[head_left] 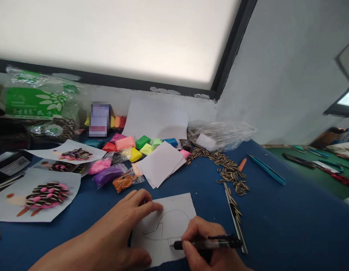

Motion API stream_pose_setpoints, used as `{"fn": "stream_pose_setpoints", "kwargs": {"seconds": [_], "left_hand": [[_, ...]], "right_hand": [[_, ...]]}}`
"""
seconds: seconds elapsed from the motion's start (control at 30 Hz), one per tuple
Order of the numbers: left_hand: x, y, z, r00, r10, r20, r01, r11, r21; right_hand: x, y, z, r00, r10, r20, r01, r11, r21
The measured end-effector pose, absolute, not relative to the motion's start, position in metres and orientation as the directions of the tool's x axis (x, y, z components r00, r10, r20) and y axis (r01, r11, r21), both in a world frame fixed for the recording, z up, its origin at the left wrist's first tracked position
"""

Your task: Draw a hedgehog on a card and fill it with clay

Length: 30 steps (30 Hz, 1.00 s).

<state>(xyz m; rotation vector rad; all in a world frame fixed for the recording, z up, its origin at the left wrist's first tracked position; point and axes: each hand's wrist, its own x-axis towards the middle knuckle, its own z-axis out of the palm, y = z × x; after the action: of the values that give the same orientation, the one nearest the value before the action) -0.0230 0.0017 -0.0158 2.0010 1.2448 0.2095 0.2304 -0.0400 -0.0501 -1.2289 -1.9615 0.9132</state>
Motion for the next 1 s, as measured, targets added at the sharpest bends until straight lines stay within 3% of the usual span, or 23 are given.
{"fn": "stream_pose_setpoints", "kwargs": {"seconds": [1.0], "left_hand": [[-0.027, 0.001, -0.028, 0.528, 0.805, -0.271, 0.688, -0.219, 0.692]], "right_hand": [[0.232, -0.039, -0.05, -0.391, 0.914, 0.112, 0.459, 0.299, -0.837]]}}
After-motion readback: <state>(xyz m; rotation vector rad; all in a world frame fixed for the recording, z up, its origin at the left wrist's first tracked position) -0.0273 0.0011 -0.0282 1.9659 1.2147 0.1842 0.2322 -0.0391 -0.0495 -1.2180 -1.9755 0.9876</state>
